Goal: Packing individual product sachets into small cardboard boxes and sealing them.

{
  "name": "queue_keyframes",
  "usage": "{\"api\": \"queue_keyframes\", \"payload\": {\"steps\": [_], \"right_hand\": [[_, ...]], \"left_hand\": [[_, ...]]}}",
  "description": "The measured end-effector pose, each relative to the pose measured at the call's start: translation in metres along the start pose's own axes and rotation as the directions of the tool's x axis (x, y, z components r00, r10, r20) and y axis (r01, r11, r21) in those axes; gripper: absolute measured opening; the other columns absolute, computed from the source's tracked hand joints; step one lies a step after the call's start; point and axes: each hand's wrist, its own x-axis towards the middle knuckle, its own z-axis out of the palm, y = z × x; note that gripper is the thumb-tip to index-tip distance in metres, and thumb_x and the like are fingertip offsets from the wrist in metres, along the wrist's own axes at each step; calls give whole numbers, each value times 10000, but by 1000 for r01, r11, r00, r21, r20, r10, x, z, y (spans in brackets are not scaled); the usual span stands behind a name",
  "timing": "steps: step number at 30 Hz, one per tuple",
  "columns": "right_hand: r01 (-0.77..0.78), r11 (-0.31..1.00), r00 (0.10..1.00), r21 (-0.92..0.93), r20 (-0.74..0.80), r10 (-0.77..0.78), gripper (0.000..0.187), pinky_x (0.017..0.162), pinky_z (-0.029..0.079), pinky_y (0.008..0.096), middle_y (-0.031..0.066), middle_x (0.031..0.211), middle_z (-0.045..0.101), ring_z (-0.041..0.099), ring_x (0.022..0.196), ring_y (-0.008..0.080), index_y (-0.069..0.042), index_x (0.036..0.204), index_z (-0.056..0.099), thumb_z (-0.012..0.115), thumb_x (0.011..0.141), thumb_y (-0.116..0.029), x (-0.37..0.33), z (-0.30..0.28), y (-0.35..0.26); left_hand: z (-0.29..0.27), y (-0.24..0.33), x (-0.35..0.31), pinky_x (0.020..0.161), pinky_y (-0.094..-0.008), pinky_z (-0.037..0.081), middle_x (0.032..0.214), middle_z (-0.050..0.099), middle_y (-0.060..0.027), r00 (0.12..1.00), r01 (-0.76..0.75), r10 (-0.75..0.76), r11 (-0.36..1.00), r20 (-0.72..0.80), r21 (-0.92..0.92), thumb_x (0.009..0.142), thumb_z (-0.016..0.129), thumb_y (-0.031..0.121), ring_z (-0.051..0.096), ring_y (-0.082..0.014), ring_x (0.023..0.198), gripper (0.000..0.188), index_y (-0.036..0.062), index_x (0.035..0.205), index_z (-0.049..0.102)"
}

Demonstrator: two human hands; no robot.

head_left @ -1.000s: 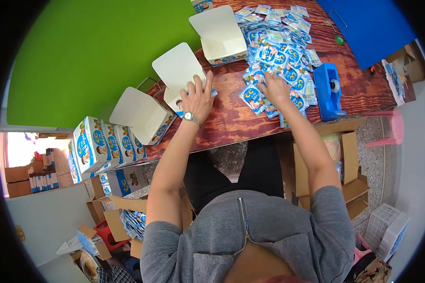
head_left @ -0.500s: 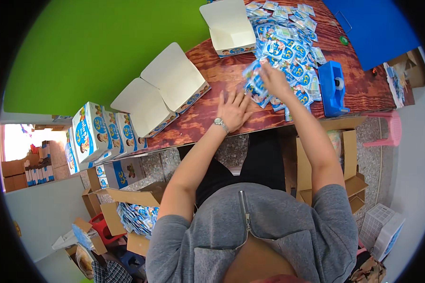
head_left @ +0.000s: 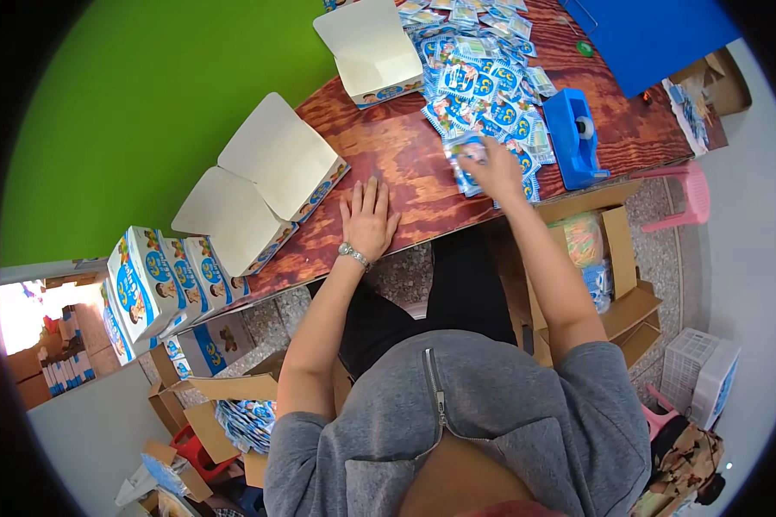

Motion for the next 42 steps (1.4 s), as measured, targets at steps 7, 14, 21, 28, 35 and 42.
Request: {"api": "queue_keyframes", "payload": {"steps": [7,14,21,28,35,42], "right_hand": [[62,917,996,-395,86,-30,421,808,490,528,157,1079,639,609,994,390,-238,1196,598,733,814,-351,-11,31,-2],[-3,991,988,136,152,-18,775,893,497,476,259,1199,618,624,1076,401,-99,1424,370,779,775,-206,14,-45,33],[-38,874,980,-484,153,128,931,895,501,490,225,1115,659,601,1121,406,-110,1486,283,804,739,-306,21,-50,51],[204,957,978,-207,10,-206,691,856,507,487,238,1209,576,596,1045,443,-136,1446,367,715,851,-178,19,-54,53],[759,633,649,-153,89,-756,706,886,480,446,133,1069,630,594,1035,323,-113,1436,409,727,816,-227,-18,30,-36],[614,783,770,-103,297,-565,755,917,458,462,98,1102,618,582,1055,300,-84,1419,422,753,756,-227,-37,43,-25]], "left_hand": [[7,0,-2,1109,-640,239,1550,354,-160,999,5,-7,999,-49,-39,943,570,387,298,-403,1430,611,71,1451,443],[5,-5,-6,1126,-624,222,1549,353,-165,998,-30,26,997,-56,-73,944,568,383,285,-391,1440,613,77,1458,437],[11,-3,-10,1123,-627,221,1547,351,-165,999,10,-12,999,-53,-48,936,574,374,280,-402,1440,608,84,1455,442],[-2,13,1,1142,-520,287,1534,345,-222,993,-18,-27,922,-111,-387,885,646,276,332,-405,1414,662,54,1465,414],[-23,32,32,1118,-438,363,1510,371,-257,983,-121,-46,576,-179,-809,724,798,118,391,-426,1376,1064,46,1559,142],[-4,29,32,1006,-421,476,1350,554,-223,991,-109,24,726,-133,-679,749,800,126,563,-385,1227,955,71,1531,253]]}}
